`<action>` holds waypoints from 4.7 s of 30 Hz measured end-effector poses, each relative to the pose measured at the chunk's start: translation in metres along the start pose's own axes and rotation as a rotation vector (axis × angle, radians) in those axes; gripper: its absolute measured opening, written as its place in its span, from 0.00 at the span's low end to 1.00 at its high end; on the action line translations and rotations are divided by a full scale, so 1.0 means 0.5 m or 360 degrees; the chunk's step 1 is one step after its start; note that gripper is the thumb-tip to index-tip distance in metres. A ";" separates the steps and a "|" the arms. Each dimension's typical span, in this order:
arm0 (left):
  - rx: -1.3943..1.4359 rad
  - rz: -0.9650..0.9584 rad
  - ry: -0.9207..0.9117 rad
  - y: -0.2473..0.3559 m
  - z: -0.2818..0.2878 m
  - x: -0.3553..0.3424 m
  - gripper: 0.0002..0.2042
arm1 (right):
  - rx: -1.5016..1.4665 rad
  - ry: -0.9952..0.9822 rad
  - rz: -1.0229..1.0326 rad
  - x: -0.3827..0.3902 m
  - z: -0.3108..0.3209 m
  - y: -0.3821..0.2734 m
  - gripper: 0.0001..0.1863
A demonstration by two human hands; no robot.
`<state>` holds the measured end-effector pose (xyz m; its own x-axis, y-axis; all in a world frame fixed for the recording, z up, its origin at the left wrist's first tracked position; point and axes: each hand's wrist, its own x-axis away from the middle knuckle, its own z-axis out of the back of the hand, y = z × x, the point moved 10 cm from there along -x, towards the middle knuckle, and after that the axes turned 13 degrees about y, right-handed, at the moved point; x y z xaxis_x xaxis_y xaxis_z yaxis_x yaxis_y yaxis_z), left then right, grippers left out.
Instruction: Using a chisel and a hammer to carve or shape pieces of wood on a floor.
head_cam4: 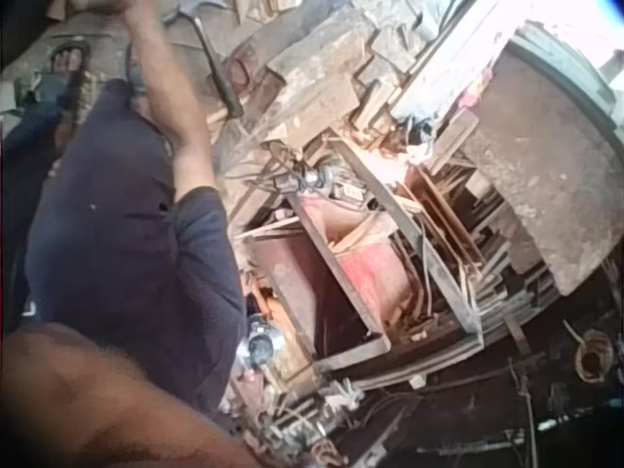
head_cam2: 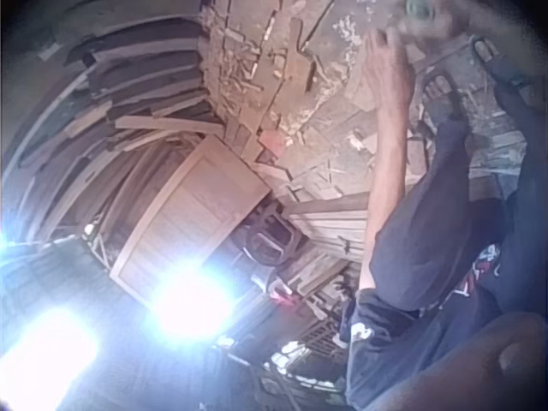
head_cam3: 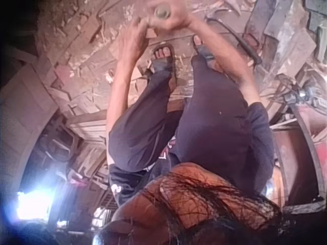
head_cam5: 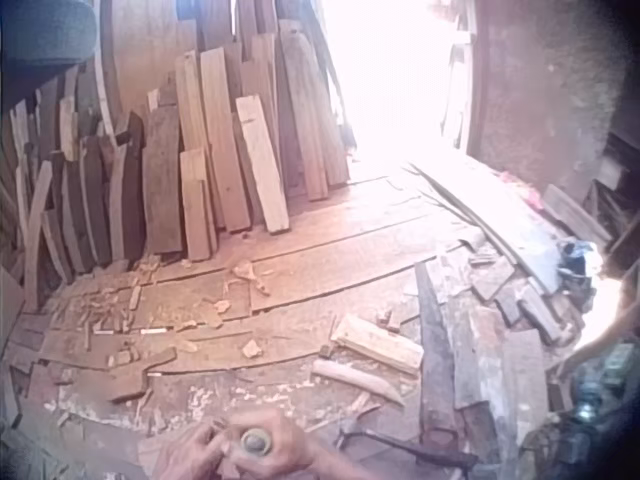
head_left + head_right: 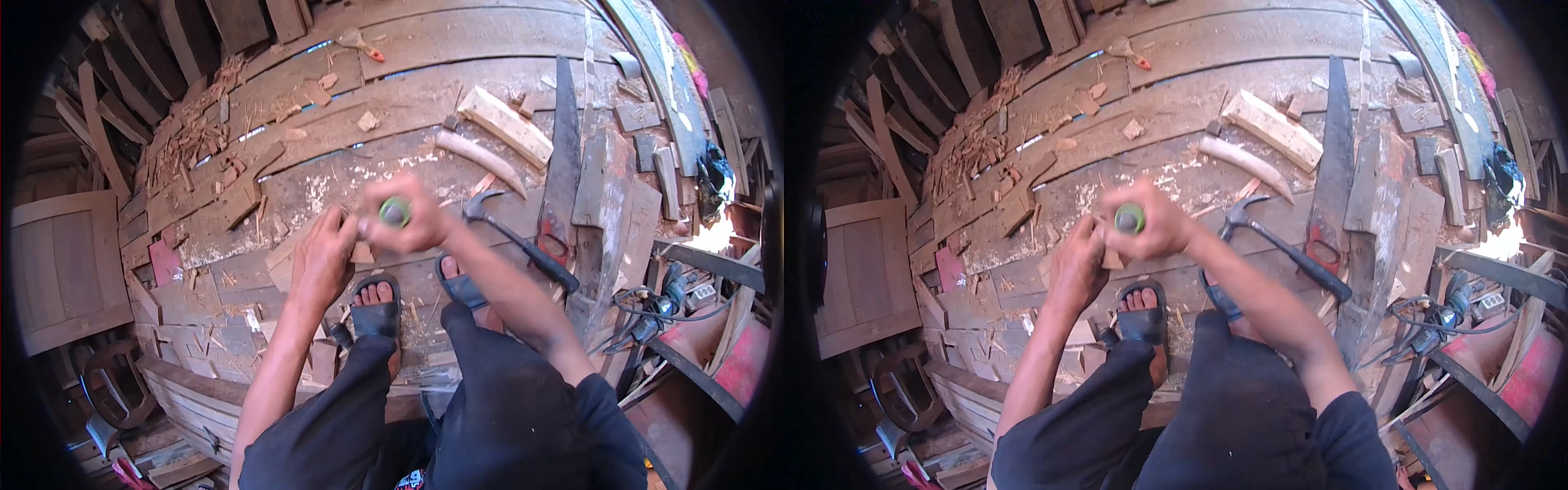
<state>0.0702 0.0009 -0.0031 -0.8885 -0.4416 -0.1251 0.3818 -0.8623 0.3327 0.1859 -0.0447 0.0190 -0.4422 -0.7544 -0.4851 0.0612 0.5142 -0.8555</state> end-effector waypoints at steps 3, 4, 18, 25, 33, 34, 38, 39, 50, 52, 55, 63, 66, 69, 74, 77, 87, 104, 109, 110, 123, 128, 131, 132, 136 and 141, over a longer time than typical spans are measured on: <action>-0.0006 0.0053 -0.0015 -0.005 0.008 0.001 0.19 | -0.0099 0.0239 -0.0115 0.016 0.015 0.003 0.16; 0.0001 0.0053 -0.0015 -0.002 0.008 0.001 0.19 | -0.0119 0.0174 -0.0197 0.007 0.032 -0.003 0.16; -0.0045 -0.0023 0.0026 0.004 0.017 0.017 0.19 | 0.0008 0.0016 -0.0269 -0.046 0.002 -0.051 0.18; -0.0058 0.0017 0.0039 -0.010 0.025 0.008 0.18 | -0.0552 0.0143 -0.0161 -0.115 0.060 -0.233 0.17; -0.0048 0.0028 0.0027 -0.001 0.017 -0.001 0.18 | 0.0009 0.0204 0.0043 -0.022 0.018 0.020 0.11; -0.0055 0.0051 0.0041 -0.006 0.020 0.006 0.18 | -0.0107 0.0543 0.0236 -0.039 0.051 -0.035 0.13; -0.0051 0.0005 0.0031 -0.006 0.028 0.020 0.18 | -0.0031 0.0158 -0.0173 -0.121 0.091 -0.169 0.17; -0.0063 0.0022 0.0027 -0.012 0.036 0.026 0.18 | -0.0266 0.0181 -0.0125 -0.138 0.090 -0.213 0.18; -0.0031 -0.0006 0.0045 -0.012 0.013 0.027 0.18 | -0.0335 0.0208 -0.0216 -0.066 0.037 -0.061 0.18; -0.0043 -0.0016 0.0052 -0.014 0.015 0.022 0.19 | -0.0398 0.0058 -0.0223 -0.101 0.026 -0.155 0.17; -0.0086 0.0018 0.0025 -0.023 0.035 0.038 0.19 | -0.0567 0.0071 0.0063 -0.123 0.033 -0.254 0.18; -0.0010 0.0017 0.0019 -0.013 0.008 0.031 0.21 | 0.0004 0.0111 -0.0064 0.008 -0.003 0.030 0.15; -0.0075 0.0008 0.0049 -0.013 0.026 0.037 0.21 | -0.0035 0.0142 0.0030 -0.084 0.058 -0.110 0.17; -0.0056 -0.0011 0.0058 -0.021 0.036 0.046 0.19 | -0.0250 0.0146 0.0099 -0.127 0.077 -0.227 0.17; 0.0000 -0.0060 0.0033 -0.010 0.013 0.048 0.19 | -0.0404 0.0216 -0.0005 -0.063 0.056 -0.119 0.17; -0.0006 -0.0078 0.0085 -0.009 0.015 0.061 0.19 | -0.0364 0.0156 -0.0253 -0.043 0.005 -0.051 0.18; -0.0024 0.0043 0.0067 -0.019 0.013 0.046 0.19 | -0.0468 0.0070 0.0043 -0.056 0.021 -0.185 0.18; 0.0054 0.0103 0.0100 -0.018 0.009 0.040 0.20 | 0.0014 -0.0062 -0.0095 0.015 -0.036 -0.018 0.13; -0.0038 0.0150 0.0081 -0.065 0.031 0.064 0.22 | -0.0242 0.0459 -0.0194 -0.008 0.102 -0.027 0.14; 0.0059 0.0137 0.0145 -0.060 0.043 0.070 0.28 | -0.0308 0.0513 -0.0125 -0.010 0.124 -0.060 0.14; 0.1290 0.1744 0.0485 -0.239 -0.051 0.237 0.31 | -0.0633 0.0626 -0.0219 0.015 0.175 -0.161 0.22; 0.1234 0.1368 0.0236 -0.247 -0.053 0.222 0.26 | -0.0565 0.0624 -0.0211 0.021 0.201 -0.182 0.24; 0.1421 0.1754 0.0414 -0.276 -0.054 0.222 0.30 | -0.0469 0.0621 -0.0231 0.028 0.204 -0.177 0.25; 0.1506 0.1974 0.0628 -0.295 -0.049 0.230 0.32 | -0.0477 0.0616 -0.0228 0.032 0.205 -0.167 0.25; 0.1300 0.1807 0.0506 -0.323 -0.057 0.191 0.25 | -0.0485 0.0753 -0.0175 0.071 0.249 -0.123 0.23; 0.1385 0.1154 0.0203 -0.248 -0.037 0.143 0.19 | -0.0407 0.0995 -0.0111 0.077 0.294 -0.092 0.19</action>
<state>-0.0360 0.0716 -0.0706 -0.4791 -0.8306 0.2838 0.4445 0.0492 0.8944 0.2976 -0.1576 0.0130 -0.8763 -0.4512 -0.1686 -0.1659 0.6114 -0.7737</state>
